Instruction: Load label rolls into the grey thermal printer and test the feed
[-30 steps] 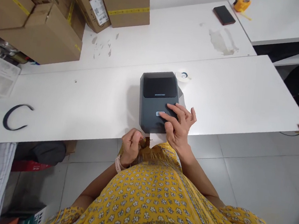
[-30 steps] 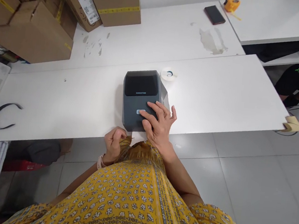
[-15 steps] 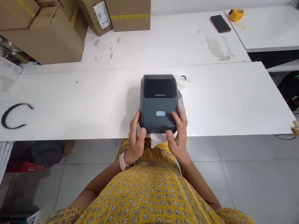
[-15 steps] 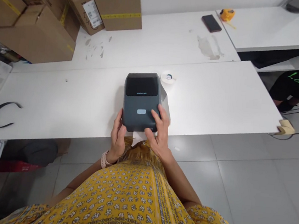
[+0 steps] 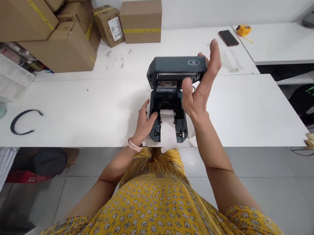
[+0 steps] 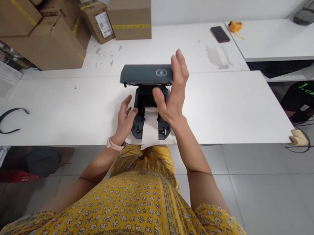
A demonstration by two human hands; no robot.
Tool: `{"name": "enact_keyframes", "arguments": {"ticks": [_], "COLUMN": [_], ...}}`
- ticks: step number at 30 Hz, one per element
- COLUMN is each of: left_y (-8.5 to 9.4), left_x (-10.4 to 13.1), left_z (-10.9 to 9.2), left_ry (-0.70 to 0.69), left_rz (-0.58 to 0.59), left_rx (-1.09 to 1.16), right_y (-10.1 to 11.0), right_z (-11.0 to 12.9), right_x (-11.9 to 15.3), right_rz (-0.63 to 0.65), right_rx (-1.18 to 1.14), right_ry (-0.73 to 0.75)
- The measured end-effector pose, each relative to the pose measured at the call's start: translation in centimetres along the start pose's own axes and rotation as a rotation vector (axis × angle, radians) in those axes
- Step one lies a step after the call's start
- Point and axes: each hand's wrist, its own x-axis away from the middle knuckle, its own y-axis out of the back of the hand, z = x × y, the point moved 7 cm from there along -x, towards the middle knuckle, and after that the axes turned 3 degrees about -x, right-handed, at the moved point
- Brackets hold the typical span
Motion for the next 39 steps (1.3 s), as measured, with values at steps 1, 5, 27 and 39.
{"name": "enact_keyframes", "arguments": {"ticks": [1, 5, 27, 39], "left_y": [-0.5, -1.3, -0.7, -1.0], "left_x": [-0.4, -1.0, -3.6, -2.8], "left_z": [0.8, 1.5, -0.4, -1.0], "left_ry": [0.046, 0.062, 0.094, 0.108], "left_rz": [0.042, 0.126, 0.314, 0.456], "left_rx": [0.002, 0.06, -0.385, -0.595], "right_y": [-0.4, -1.4, -6.9, -9.5], "right_z": [-0.4, -1.3, -1.5, -2.0], "right_x": [-1.4, -5.5, 0.8, 4.3], "right_rz": [-0.01, -0.034, 0.891, 1.389], "right_rx": [-0.005, 0.161, 0.233, 0.497], "right_ry": [0.016, -0.042, 0.033, 0.073]}}
